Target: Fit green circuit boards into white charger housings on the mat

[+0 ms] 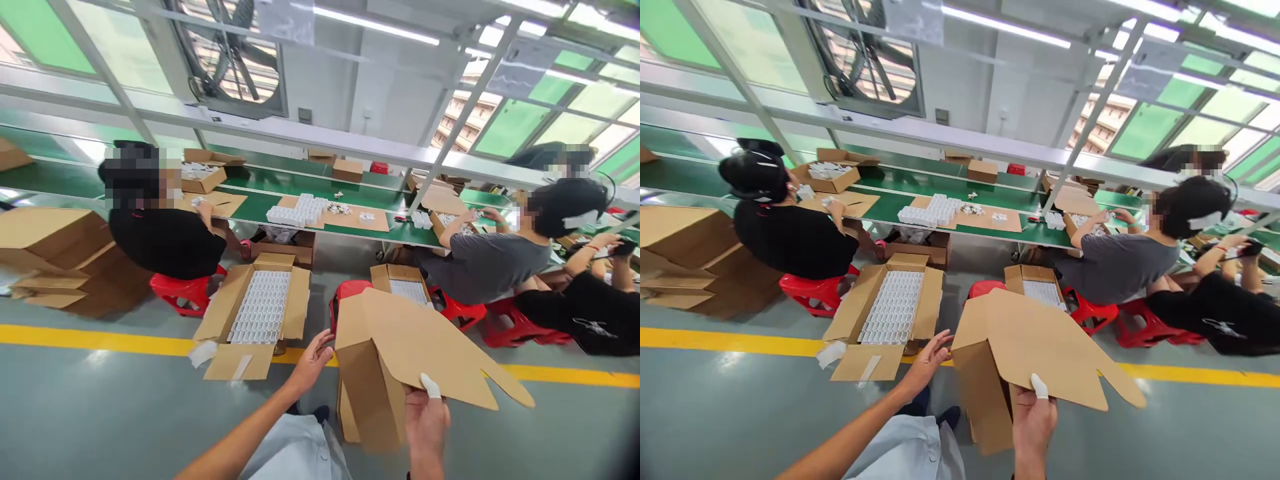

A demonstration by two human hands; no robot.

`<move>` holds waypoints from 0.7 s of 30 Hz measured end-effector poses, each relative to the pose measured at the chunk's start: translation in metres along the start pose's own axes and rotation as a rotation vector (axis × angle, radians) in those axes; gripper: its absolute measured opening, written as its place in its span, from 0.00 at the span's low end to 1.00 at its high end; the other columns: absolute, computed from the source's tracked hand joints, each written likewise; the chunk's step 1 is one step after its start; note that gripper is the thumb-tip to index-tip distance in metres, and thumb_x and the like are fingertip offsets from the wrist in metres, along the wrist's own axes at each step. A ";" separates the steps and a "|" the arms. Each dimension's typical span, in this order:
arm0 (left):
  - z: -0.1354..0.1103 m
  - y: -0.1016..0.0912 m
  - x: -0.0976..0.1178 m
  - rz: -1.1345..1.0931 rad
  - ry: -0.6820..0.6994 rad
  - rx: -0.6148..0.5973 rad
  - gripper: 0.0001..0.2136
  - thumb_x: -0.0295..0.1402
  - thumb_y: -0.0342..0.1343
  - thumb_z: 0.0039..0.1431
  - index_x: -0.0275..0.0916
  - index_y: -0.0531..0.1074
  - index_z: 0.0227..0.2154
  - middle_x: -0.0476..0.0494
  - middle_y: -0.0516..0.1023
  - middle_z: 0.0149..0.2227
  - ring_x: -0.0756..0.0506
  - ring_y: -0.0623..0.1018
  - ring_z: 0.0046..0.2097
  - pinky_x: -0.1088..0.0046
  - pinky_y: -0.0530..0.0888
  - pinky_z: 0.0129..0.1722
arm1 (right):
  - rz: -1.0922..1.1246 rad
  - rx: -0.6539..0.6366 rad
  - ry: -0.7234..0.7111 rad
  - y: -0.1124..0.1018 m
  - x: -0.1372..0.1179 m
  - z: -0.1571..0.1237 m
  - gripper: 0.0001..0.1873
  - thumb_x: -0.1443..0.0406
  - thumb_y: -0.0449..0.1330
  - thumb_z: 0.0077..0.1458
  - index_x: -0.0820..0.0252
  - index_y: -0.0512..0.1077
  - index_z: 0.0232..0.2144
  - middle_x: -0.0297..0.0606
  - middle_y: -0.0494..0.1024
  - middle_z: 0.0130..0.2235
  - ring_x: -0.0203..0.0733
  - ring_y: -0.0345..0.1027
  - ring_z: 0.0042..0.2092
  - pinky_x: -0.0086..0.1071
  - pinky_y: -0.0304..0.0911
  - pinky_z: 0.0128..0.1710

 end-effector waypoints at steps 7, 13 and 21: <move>-0.021 0.041 0.012 0.397 0.391 0.129 0.68 0.50 0.77 0.44 0.43 0.36 0.78 0.24 0.49 0.77 0.22 0.55 0.76 0.38 0.59 0.72 | -0.117 -0.141 -0.212 0.091 0.003 -0.037 0.39 0.50 0.72 0.53 0.53 0.71 0.64 0.50 0.80 0.58 0.58 0.78 0.55 0.44 0.81 0.43; 0.020 0.000 0.022 0.468 0.332 0.453 0.64 0.48 0.72 0.48 0.40 0.34 0.78 0.19 0.43 0.78 0.20 0.53 0.76 0.36 0.64 0.67 | -0.325 -0.319 -0.416 0.127 0.033 -0.077 0.37 0.42 0.64 0.61 0.51 0.71 0.65 0.47 0.84 0.52 0.61 0.78 0.55 0.51 0.81 0.45; 0.016 -0.056 0.091 0.262 0.484 0.347 0.56 0.33 0.71 0.41 0.43 0.52 0.76 0.32 0.60 0.72 0.27 0.59 0.74 0.47 0.56 0.74 | -0.470 -0.411 -0.644 0.142 -0.029 -0.070 0.38 0.43 0.66 0.60 0.53 0.69 0.66 0.47 0.79 0.59 0.63 0.69 0.64 0.64 0.63 0.66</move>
Point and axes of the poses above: each hand's wrist, its own z-axis towards the middle knuckle, its own y-axis out of the palm, x = y × z, the point moved 10 cm from there along z, towards the middle knuckle
